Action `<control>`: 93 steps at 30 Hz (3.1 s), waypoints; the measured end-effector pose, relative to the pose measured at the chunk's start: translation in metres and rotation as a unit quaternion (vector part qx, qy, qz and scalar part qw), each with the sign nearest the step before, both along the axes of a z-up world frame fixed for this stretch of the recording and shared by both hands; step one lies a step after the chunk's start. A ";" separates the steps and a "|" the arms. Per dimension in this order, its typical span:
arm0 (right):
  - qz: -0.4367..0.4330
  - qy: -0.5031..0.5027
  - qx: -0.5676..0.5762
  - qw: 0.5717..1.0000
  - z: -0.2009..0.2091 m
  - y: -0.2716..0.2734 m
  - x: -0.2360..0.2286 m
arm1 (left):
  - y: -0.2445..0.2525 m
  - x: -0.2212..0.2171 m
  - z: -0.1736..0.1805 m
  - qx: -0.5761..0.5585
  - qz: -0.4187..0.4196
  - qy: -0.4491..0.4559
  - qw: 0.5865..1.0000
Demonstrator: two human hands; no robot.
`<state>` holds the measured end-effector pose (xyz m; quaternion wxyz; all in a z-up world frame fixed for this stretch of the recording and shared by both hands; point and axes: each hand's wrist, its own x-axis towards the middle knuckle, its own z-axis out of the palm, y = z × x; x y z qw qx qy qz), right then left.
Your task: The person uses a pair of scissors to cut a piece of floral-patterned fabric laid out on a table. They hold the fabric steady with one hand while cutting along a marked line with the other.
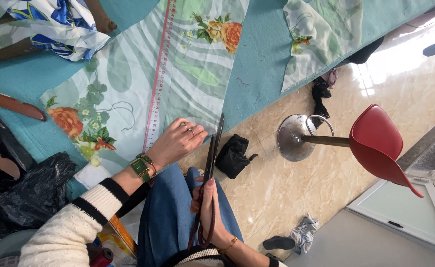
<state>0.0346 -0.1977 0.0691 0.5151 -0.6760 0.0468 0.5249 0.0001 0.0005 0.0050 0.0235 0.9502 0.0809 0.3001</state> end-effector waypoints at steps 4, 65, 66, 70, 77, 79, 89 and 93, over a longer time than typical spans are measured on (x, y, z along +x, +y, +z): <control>0.010 -0.011 -0.012 1.000 0.003 0.014 0.008 | 0.000 0.000 -0.003 -0.006 -0.002 -0.014 1.000; 0.025 -0.055 0.029 0.998 -0.031 0.047 0.036 | 0.004 -0.004 0.002 -0.051 -0.036 -0.046 0.997; 0.023 -0.055 0.029 0.998 -0.029 0.048 0.036 | 0.004 -0.004 0.000 -0.051 -0.038 -0.046 0.997; 0.020 -0.048 0.007 0.999 -0.020 0.051 0.037 | 0.004 -0.004 -0.001 -0.092 -0.039 -0.046 0.994; -0.001 -0.013 0.014 1.000 -0.022 0.050 0.039 | 0.007 -0.004 0.008 -0.115 -0.043 -0.044 0.991; -0.007 -0.001 0.004 1.000 -0.016 0.054 0.040 | 0.007 -0.003 0.009 -0.123 -0.046 -0.049 0.990; 0.018 -0.039 0.047 0.998 -0.026 0.075 0.055 | 0.012 -0.005 0.020 -0.147 -0.056 -0.057 0.986; 0.011 -0.053 0.002 0.999 -0.023 0.080 0.053 | 0.014 -0.005 0.024 -0.159 -0.059 -0.057 0.984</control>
